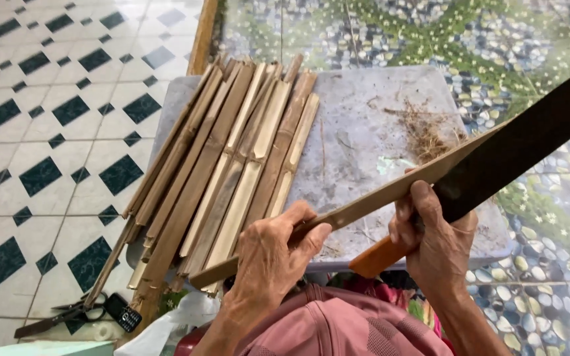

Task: The person holds bamboo strips and uses a machete to shave and smooth their surfaces. They repeatedly scrape along the length of each strip, rotating it to work different sides, and place finished pieces back into a pile on the table.

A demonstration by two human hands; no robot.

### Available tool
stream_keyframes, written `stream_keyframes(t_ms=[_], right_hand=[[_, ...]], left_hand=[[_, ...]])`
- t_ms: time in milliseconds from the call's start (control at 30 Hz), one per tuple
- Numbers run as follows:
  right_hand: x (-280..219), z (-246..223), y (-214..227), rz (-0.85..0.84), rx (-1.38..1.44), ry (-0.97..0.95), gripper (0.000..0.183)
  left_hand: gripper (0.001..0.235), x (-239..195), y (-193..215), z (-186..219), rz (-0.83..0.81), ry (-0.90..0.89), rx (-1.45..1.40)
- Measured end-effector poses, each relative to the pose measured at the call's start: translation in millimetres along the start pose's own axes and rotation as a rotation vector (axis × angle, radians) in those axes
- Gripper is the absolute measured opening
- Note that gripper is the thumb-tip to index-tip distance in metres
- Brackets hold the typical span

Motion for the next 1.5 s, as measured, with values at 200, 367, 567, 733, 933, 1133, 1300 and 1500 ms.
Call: stream_keyframes(t_ms=[200, 367, 567, 733, 933, 1133, 1300, 1500], right_hand=[[8.5, 24.0, 4.4, 0.192, 0.102, -0.07, 0.024], [17.0, 41.1, 11.3, 0.199, 0.059, -0.157, 0.03], [22.2, 65.9, 30.4, 0.171, 0.107, -0.202, 0.035], [28.3, 75.0, 22.7, 0.04, 0.216, -0.376, 0.051], [46.8, 100.4, 42.6, 0.156, 0.297, -0.476, 0.042], [75.2, 110.7, 50.9, 0.381, 0.156, -0.612, 0.04], [85.1, 115.4, 53.5, 0.54, 0.178, -0.723, 0.037], [92.9, 116.6, 59.6, 0.417, 0.197, -0.633, 0.044]], left_hand=[[0.032, 8.1, -0.8, -8.6, 0.056, 0.076, 0.024], [0.032, 16.6, -10.3, -30.6, 0.005, 0.097, 0.026], [0.035, 18.5, -26.1, -52.3, -0.067, 0.182, 0.019], [0.037, 26.9, -52.6, -73.6, -0.271, 0.286, -0.107], [0.022, 38.9, -67.0, -68.8, -0.49, 0.482, -0.168], [0.043, 63.9, -83.3, -61.3, -0.18, 0.272, -0.17], [0.027, 73.2, -73.7, -62.3, -0.283, 0.35, 0.018], [0.039, 77.5, -80.1, -67.7, -0.222, 0.231, 0.074]])
Point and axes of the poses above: each hand's wrist, its own x-axis towards the middle knuckle, its own y-axis out of the back of the hand, z = x × y, the point moved 6 cm from there along x, towards the middle knuckle, and after that the axes turned 14 degrees about x, right-handed, at the moved point
